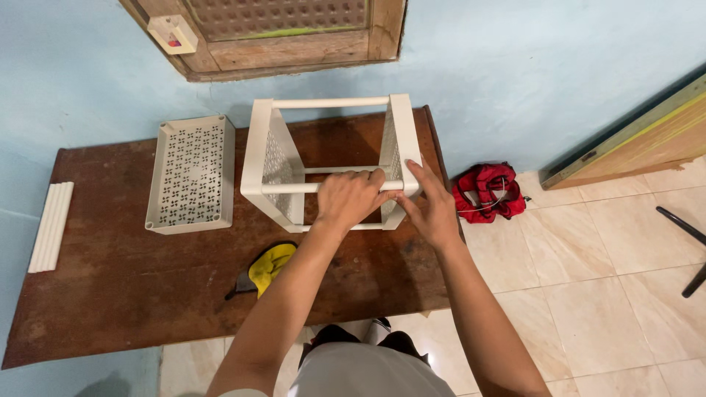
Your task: The person disassembles a white plastic shelving unit on a wooden table, removing rods and trays one by one and stacking them. The person then wipes one rod with a cloth.
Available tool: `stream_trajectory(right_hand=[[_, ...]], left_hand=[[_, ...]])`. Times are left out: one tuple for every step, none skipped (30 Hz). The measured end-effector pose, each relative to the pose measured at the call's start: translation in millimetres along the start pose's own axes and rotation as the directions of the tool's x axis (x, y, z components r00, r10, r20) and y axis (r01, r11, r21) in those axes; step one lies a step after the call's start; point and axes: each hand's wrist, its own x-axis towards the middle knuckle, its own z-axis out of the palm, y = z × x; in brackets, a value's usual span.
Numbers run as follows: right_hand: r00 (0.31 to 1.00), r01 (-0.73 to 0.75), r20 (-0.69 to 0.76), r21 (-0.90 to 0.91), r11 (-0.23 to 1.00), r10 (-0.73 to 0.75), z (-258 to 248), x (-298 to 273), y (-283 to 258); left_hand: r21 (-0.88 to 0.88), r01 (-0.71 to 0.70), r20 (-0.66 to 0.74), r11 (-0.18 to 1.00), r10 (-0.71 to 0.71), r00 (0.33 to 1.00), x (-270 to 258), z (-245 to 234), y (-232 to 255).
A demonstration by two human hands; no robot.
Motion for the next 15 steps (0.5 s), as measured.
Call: stream_trajectory(right_hand=[[1.0, 0.011, -0.008, 0.002, 1.0, -0.011, 0, -1, 1], [1.0, 0.022, -0.016, 0.005, 1.0, -0.022, 0, -1, 1], [0.999, 0.033, -0.024, 0.007, 0.999, -0.033, -1, -2, 2], [1.0, 0.004, -0.016, 0.041, 0.999, -0.003, -1, -3, 2], [1.0, -0.025, -0.007, 0.075, 0.997, 0.026, -1, -3, 2], [0.999, -0.052, 0.003, 0.109, 0.993, 0.052, -2, -2, 1], [0.998, -0.058, 0.002, 0.105, 0.993, 0.059, -2, -1, 1], [0.998, -0.067, 0.002, 0.102, 0.993, 0.067, -2, -1, -1], [0.997, -0.075, 0.002, 0.099, 0.992, 0.075, -3, -1, -2], [0.996, -0.085, 0.025, 0.118, 0.989, 0.083, -4, -1, -4], [0.995, -0.096, 0.048, 0.137, 0.986, 0.091, -6, -1, -5], [0.993, -0.105, 0.072, 0.159, 0.982, 0.095, -8, -1, -8], [0.994, -0.079, 0.081, 0.117, 0.99, 0.07, -11, -1, -11], [0.995, -0.05, 0.095, 0.08, 0.996, 0.042, -15, -1, -14], [0.994, -0.019, 0.11, 0.044, 0.999, 0.014, -20, -1, -17]], left_hand=[[0.004, 0.008, 0.0, 1.0, -0.008, 1.0, 1, -1, 1], [0.007, 0.017, 0.0, 1.0, -0.017, 1.0, 2, -3, 2], [0.016, 0.029, 0.024, 0.999, -0.029, 0.999, 2, -5, 4], [0.025, 0.038, 0.048, 0.999, -0.039, 0.998, 3, -7, 4], [0.033, 0.047, 0.072, 0.998, -0.05, 0.996, 3, -9, 6], [0.028, 0.064, 0.073, 0.998, -0.066, 0.995, 4, -11, 7], [0.023, 0.08, 0.074, 0.996, -0.082, 0.994, 4, -12, 9], [0.018, 0.099, 0.078, 0.995, -0.1, 0.992, 3, -13, 9], [-0.019, 0.083, 0.046, 0.996, -0.082, 0.996, 2, -14, 9], [-0.057, 0.066, 0.012, 0.996, -0.065, 0.998, 0, -14, 8], [-0.093, 0.047, -0.023, 0.995, -0.05, 0.998, -1, -15, 6], [-0.105, 0.001, -0.069, 0.994, -0.009, 0.998, -4, -16, 4], [-0.115, -0.045, -0.114, 0.992, 0.032, 0.993, -8, -17, 2], [-0.119, -0.087, -0.159, 0.989, 0.067, 0.985, -13, -19, -1], [-0.13, -0.095, -0.147, 0.987, 0.075, 0.986, -19, -21, -4]])
